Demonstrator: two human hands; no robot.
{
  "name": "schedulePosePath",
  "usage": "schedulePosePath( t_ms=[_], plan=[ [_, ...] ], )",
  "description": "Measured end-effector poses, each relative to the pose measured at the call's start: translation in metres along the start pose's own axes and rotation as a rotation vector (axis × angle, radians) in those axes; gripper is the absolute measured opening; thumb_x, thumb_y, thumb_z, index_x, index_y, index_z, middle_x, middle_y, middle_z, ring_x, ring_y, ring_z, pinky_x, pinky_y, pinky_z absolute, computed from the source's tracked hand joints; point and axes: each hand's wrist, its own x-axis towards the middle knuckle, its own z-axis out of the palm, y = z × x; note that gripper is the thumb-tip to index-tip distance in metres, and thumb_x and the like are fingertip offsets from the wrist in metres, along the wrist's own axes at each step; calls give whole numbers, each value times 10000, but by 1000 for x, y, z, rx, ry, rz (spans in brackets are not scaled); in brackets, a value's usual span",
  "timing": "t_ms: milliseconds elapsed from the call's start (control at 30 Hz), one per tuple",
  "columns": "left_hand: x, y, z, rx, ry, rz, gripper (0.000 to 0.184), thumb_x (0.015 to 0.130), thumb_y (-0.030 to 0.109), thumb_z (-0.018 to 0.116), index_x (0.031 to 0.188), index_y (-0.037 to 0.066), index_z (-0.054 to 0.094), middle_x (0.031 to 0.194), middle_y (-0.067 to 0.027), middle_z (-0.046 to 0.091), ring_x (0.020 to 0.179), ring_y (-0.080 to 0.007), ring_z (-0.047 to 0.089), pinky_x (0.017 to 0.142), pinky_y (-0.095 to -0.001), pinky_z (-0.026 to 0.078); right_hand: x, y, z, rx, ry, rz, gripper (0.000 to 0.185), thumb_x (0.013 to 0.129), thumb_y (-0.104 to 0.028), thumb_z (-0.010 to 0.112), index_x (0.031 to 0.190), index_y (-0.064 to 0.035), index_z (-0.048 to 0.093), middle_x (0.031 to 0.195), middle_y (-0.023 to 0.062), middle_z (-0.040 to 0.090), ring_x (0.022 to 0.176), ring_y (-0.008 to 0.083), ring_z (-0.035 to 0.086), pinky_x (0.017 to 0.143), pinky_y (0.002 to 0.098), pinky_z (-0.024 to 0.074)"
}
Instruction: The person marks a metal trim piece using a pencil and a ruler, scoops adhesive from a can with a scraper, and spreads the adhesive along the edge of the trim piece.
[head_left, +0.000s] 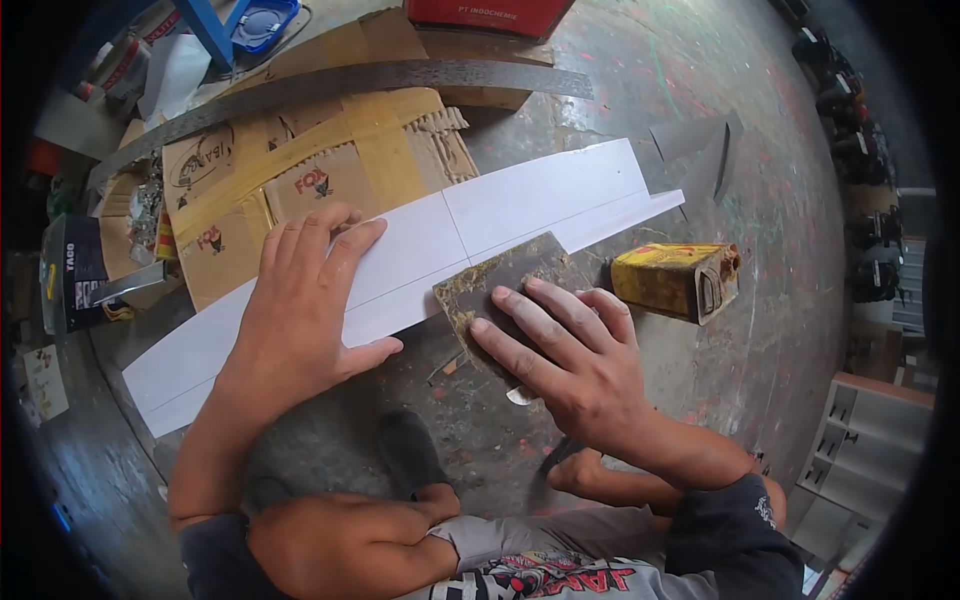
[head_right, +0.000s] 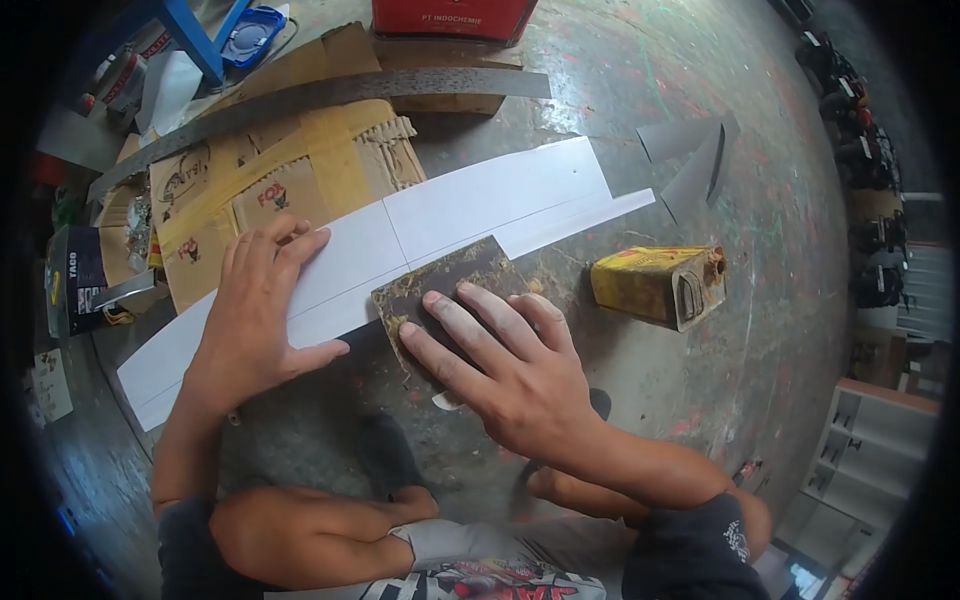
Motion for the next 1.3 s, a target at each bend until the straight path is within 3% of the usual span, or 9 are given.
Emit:
schedulePosePath(
  t_ms=[333,1167,1300],
  plan=[
    [-3,0,2,-48,12,-11,1060,662,251,1019,1580,36,535,1521,-196,515,1419,-433,499,1233,-534,391,2,-11,-11,0,-93,31,607,968,-274,744,1568,-245,662,1565,49,664,1419,281,627,1153,519,438],
    [-2,0,0,-37,6,-11,1073,659,283,1032,1578,42,534,1508,-189,530,1408,-429,507,1229,-528,400,17,-3,-9,4,-84,43,557,978,-205,725,1531,-256,686,1532,54,680,1407,276,629,1156,529,432],
    [-1,0,0,-37,6,-12,1074,657,282,1031,1579,42,534,1509,-188,530,1405,-429,509,1228,-528,401,18,-4,-9,-6,-95,37,546,985,-253,736,1528,-238,683,1529,62,679,1401,289,628,1159,532,426]
  ],
)
